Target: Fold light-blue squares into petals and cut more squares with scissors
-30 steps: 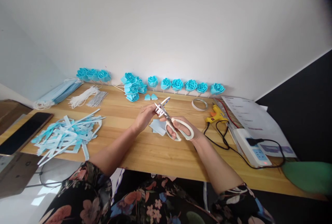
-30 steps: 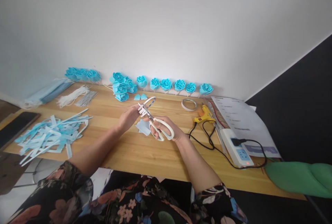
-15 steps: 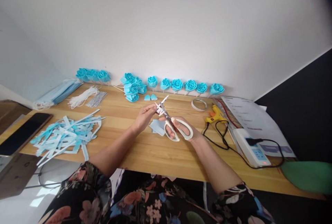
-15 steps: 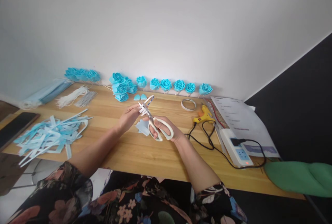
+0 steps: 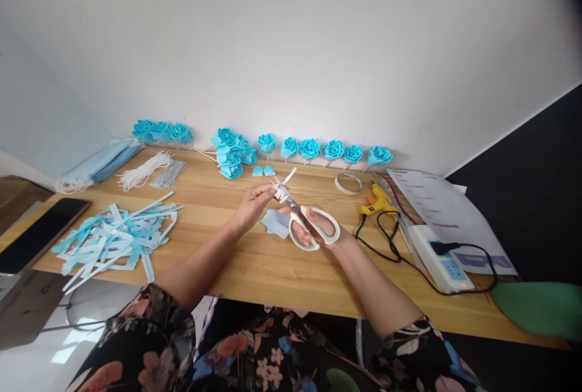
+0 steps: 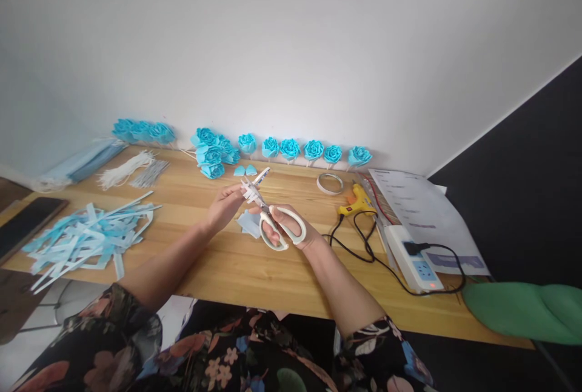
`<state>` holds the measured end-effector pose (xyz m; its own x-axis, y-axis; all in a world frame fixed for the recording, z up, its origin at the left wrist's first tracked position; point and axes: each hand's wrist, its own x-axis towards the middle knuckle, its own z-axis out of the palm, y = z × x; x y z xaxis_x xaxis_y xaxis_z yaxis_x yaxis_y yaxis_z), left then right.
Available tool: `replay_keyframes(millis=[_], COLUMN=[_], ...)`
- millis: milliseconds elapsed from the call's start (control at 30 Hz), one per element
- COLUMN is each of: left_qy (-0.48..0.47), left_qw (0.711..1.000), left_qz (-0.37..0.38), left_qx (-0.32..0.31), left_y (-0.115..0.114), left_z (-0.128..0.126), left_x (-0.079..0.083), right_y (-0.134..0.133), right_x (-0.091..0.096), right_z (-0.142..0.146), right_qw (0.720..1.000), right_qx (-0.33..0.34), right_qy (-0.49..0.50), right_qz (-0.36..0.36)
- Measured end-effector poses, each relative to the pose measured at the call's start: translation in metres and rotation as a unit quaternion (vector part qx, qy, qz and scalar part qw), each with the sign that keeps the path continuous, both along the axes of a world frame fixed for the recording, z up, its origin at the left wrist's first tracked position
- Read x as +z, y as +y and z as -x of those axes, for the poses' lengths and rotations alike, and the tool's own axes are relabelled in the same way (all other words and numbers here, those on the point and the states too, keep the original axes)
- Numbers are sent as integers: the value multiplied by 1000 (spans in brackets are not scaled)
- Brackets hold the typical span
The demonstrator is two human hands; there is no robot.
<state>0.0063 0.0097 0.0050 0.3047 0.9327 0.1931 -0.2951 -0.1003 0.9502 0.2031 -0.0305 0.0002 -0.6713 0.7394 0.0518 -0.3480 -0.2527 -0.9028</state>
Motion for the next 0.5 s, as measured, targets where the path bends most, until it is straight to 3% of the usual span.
replay_keyframes(millis=[233, 500], left_qy=[-20, -110], left_qw=[999, 993], left_qz=[18, 38], left_qx=[42, 12], left_y=[3, 2], left_z=[0, 0], left_x=[0, 10], right_y=[-6, -1], right_x=[15, 18], right_z=[3, -8], right_qw=[996, 990], right_qx=[0, 62], right_qy=[-34, -23], right_qz=[-77, -128])
